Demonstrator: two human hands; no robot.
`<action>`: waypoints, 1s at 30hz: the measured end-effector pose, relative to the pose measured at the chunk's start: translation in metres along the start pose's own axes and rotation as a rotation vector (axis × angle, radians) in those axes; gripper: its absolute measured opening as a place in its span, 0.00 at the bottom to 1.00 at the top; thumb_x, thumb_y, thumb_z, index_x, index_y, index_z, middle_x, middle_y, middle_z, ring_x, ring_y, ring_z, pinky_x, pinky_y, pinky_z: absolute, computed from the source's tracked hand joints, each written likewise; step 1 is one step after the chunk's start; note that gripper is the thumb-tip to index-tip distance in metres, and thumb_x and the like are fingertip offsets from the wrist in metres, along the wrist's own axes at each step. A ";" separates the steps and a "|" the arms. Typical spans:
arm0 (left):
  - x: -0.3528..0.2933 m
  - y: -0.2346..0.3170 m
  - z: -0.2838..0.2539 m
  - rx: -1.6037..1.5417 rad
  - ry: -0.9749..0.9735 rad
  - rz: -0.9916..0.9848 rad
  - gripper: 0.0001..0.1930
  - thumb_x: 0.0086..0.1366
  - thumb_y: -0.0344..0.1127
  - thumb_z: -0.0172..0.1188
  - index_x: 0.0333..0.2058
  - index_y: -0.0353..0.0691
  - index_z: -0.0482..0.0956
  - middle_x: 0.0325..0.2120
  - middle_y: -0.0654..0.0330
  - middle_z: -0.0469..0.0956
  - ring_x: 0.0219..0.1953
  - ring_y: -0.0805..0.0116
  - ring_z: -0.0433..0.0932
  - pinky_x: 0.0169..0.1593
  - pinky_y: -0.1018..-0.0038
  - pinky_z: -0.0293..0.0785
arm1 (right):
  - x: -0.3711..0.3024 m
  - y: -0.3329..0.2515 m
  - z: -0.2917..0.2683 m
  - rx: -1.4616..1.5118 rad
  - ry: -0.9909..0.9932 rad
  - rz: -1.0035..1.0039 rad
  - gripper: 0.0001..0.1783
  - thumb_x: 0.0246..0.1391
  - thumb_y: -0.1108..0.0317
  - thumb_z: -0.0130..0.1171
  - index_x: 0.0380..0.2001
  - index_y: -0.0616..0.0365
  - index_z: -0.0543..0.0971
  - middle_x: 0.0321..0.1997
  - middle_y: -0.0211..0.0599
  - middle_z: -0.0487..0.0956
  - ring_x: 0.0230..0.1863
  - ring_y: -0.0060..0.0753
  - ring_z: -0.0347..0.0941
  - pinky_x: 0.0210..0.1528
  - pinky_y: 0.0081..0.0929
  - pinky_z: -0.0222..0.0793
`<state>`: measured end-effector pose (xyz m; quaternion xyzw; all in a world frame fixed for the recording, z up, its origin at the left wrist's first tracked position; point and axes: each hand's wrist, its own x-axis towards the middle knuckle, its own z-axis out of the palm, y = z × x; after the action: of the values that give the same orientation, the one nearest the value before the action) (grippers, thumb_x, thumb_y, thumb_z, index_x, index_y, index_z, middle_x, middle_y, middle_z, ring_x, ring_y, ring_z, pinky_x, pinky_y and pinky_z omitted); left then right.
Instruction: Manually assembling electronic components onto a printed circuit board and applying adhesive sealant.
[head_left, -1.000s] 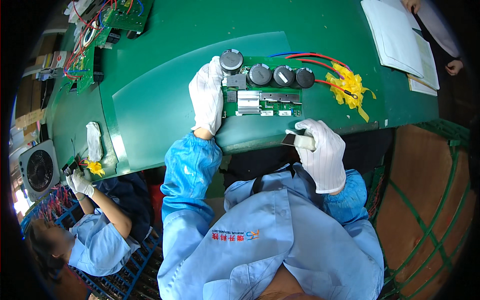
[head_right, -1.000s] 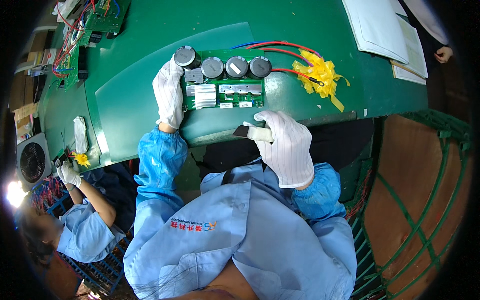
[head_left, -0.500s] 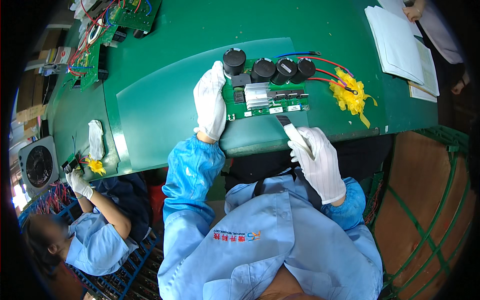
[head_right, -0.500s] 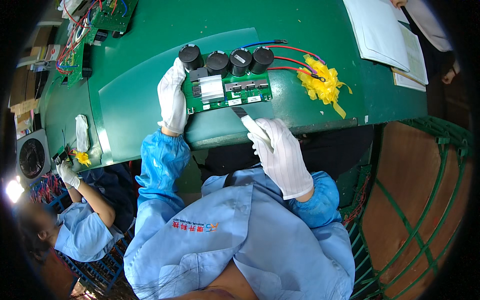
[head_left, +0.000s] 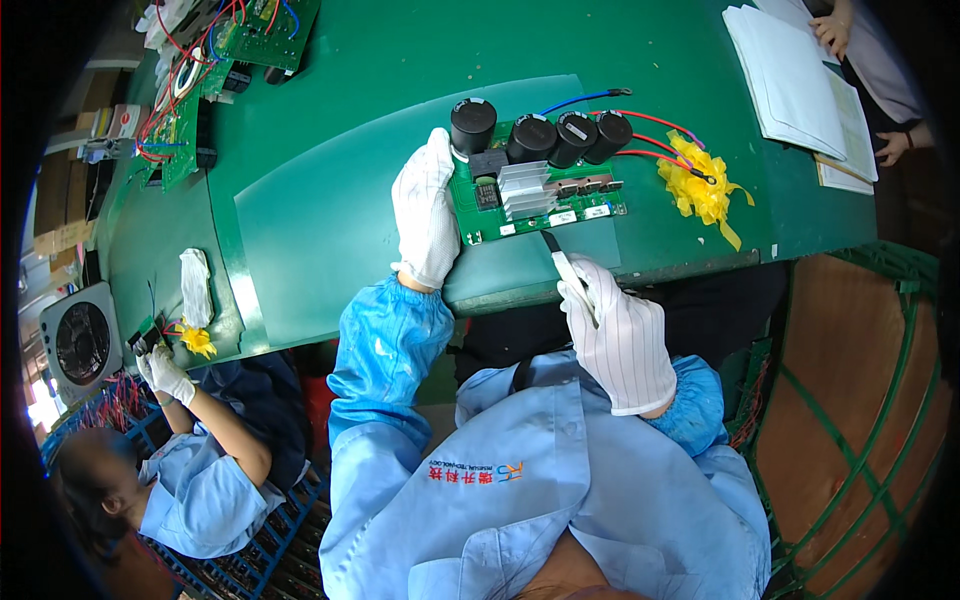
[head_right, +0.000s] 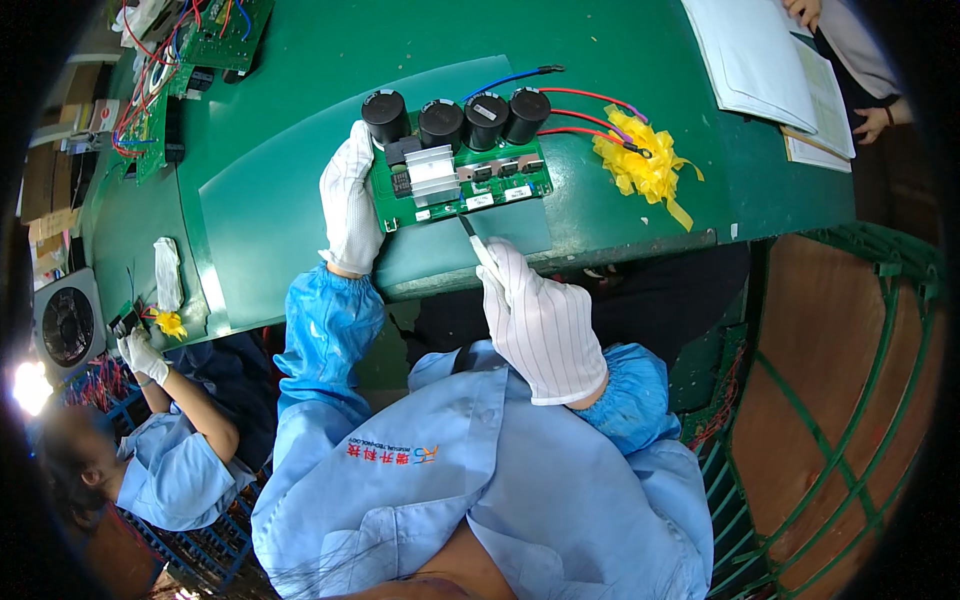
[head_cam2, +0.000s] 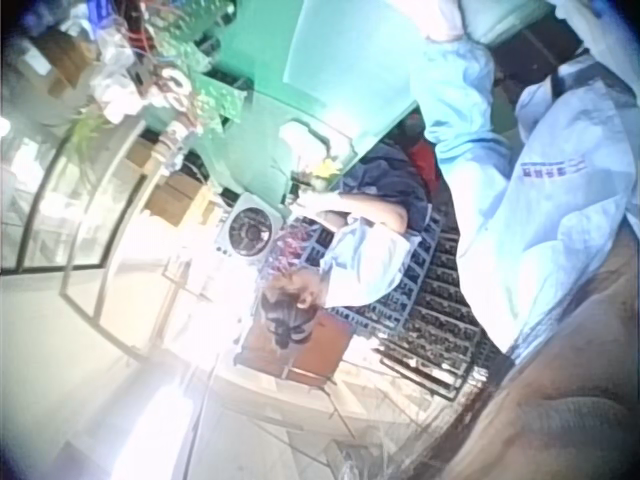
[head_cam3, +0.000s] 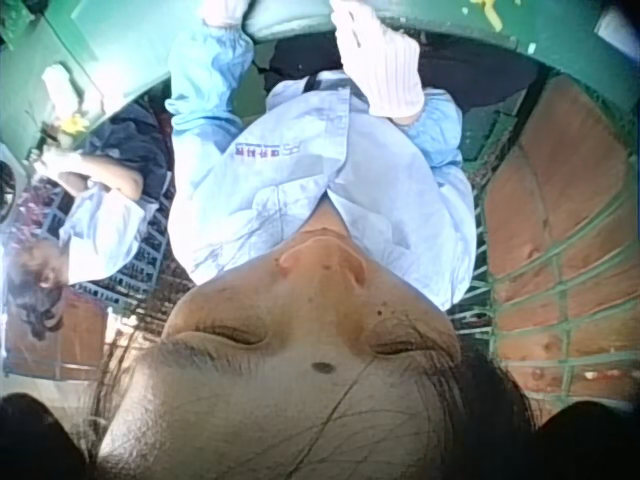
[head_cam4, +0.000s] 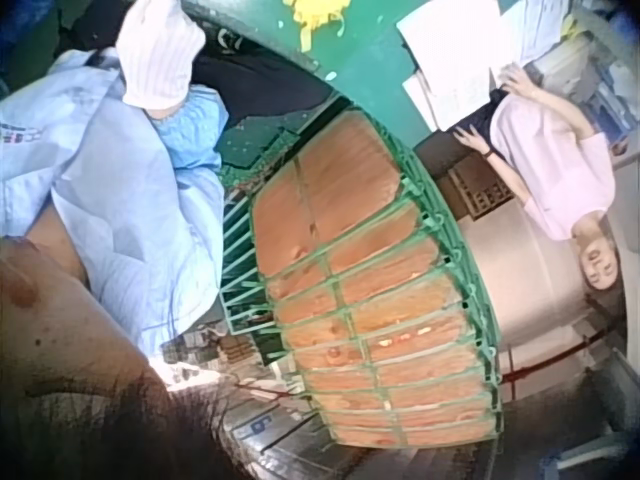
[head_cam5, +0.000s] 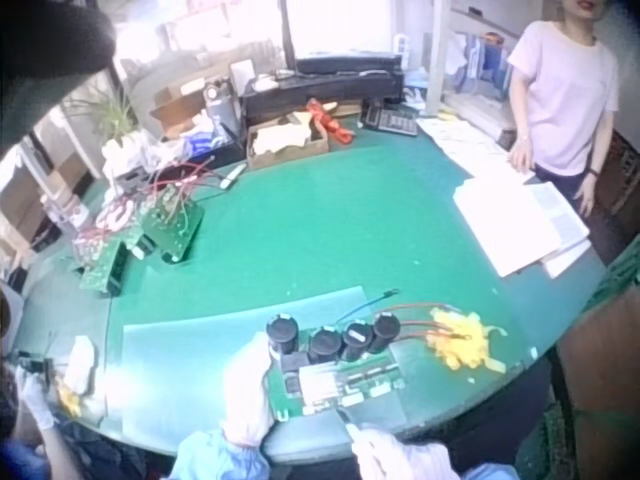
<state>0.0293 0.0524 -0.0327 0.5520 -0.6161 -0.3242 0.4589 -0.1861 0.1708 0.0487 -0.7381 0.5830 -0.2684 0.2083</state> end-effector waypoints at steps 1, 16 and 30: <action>0.000 0.002 0.000 -0.018 0.004 -0.014 0.16 0.74 0.30 0.44 0.56 0.34 0.71 0.39 0.51 0.76 0.41 0.52 0.75 0.47 0.63 0.72 | 0.000 -0.001 -0.001 0.018 -0.007 0.014 0.19 0.56 0.69 0.63 0.50 0.60 0.76 0.18 0.39 0.77 0.17 0.40 0.75 0.20 0.32 0.68; 0.001 0.019 0.004 -0.434 0.065 -0.300 0.13 0.74 0.37 0.48 0.45 0.32 0.75 0.34 0.52 0.75 0.35 0.55 0.73 0.44 0.67 0.70 | 0.008 -0.010 0.002 -0.135 0.023 0.008 0.26 0.57 0.70 0.61 0.57 0.67 0.71 0.23 0.41 0.80 0.16 0.39 0.76 0.19 0.31 0.69; -0.002 0.006 0.006 0.005 0.048 0.080 0.14 0.74 0.32 0.45 0.51 0.33 0.74 0.36 0.52 0.75 0.37 0.53 0.74 0.45 0.65 0.71 | 0.008 -0.016 0.010 -0.174 0.062 0.013 0.25 0.57 0.71 0.59 0.57 0.71 0.72 0.12 0.37 0.71 0.12 0.36 0.71 0.17 0.30 0.67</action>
<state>0.0218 0.0552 -0.0300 0.5358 -0.6274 -0.2907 0.4845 -0.1662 0.1667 0.0518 -0.7409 0.6149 -0.2383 0.1271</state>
